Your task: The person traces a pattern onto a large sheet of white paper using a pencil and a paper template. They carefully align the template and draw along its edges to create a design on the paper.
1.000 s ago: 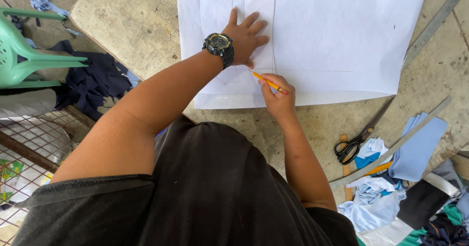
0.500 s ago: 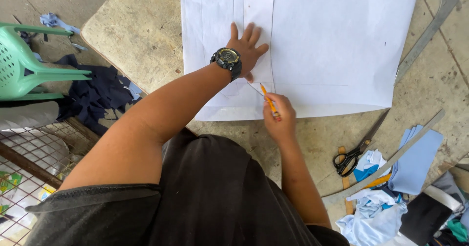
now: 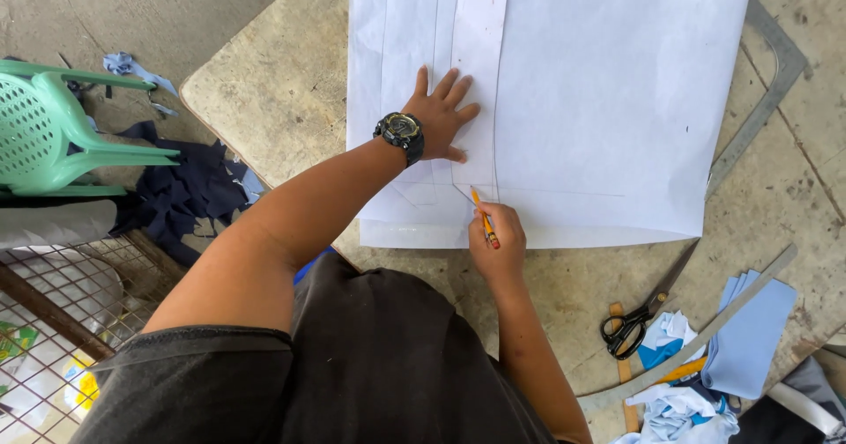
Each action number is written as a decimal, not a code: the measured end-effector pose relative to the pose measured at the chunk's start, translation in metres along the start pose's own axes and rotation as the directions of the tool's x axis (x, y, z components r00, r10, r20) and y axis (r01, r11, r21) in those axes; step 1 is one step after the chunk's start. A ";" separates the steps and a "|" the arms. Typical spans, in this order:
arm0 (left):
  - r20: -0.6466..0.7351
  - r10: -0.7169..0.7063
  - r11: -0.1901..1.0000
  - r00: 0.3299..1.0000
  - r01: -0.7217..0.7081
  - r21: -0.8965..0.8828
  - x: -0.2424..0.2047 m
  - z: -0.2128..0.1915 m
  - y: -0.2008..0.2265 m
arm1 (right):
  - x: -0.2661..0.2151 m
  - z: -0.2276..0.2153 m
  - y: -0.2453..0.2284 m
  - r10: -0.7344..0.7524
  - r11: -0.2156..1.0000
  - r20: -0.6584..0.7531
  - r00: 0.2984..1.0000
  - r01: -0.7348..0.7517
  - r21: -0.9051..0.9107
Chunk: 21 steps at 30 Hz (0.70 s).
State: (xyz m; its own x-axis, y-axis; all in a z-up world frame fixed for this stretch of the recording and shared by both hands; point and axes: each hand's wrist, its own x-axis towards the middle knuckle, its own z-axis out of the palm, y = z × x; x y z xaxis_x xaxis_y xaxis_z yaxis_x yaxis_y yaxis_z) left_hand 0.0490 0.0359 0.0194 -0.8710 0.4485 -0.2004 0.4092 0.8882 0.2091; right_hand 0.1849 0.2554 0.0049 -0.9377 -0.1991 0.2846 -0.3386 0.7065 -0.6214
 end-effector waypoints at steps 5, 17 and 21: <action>-0.005 -0.003 0.999 1.000 0.002 -0.037 0.003 0.009 -0.001 | -0.004 0.004 0.009 0.023 1.000 0.008 1.000 -0.023 0.001; 0.014 -0.024 0.998 1.000 0.025 -0.052 0.008 0.014 -0.002 | 0.029 -0.015 -0.016 0.064 0.992 0.012 0.998 -0.065 0.110; 0.057 -0.031 0.999 0.998 0.032 -0.024 0.008 0.000 0.004 | 0.103 -0.003 -0.024 0.115 0.966 -0.044 0.992 -0.101 0.237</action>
State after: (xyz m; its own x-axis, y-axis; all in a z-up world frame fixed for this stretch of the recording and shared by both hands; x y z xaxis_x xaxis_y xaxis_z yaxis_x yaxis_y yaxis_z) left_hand 0.0435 0.0432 0.0185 -0.8661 0.4261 -0.2613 0.3745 0.8994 0.2256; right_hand 0.0967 0.2203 0.0516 -0.9661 -0.0864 0.2435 -0.2506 0.5417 -0.8023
